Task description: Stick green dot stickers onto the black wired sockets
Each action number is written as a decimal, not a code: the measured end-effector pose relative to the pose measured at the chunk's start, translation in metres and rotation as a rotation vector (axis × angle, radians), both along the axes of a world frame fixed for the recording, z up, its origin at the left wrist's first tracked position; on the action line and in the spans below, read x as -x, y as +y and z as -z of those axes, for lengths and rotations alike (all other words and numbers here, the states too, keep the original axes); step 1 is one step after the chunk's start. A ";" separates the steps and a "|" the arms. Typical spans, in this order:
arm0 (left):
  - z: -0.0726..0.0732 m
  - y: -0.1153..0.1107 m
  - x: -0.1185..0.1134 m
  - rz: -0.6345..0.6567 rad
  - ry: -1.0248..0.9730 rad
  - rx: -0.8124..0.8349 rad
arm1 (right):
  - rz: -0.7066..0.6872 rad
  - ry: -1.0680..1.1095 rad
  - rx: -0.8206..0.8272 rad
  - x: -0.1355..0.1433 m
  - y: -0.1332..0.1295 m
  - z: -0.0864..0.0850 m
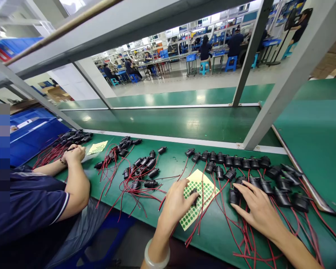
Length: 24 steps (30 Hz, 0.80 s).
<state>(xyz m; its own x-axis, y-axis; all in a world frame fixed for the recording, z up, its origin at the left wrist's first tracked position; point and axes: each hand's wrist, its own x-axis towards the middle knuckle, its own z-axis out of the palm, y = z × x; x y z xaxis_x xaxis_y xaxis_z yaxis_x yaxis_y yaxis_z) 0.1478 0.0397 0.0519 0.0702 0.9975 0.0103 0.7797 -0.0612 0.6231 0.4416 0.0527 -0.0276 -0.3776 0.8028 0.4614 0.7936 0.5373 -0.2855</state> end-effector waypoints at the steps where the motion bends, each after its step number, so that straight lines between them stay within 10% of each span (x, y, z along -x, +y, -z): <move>1: 0.002 0.000 0.001 0.023 0.025 0.028 | -0.001 -0.001 0.000 0.000 0.000 -0.001; 12: 0.029 0.046 -0.006 0.119 0.130 0.002 | -0.232 0.030 0.098 0.078 0.037 -0.044; 24: 0.046 0.055 0.022 0.281 0.086 0.036 | -0.360 -0.090 0.190 0.116 0.062 -0.013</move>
<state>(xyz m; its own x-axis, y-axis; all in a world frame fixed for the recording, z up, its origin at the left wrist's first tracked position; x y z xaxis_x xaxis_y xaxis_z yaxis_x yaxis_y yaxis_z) 0.1260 0.0946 0.0062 0.3426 0.9385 -0.0423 0.7853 -0.2614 0.5612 0.3259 0.1145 -0.0141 -0.6816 0.6801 0.2700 0.5911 0.7292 -0.3448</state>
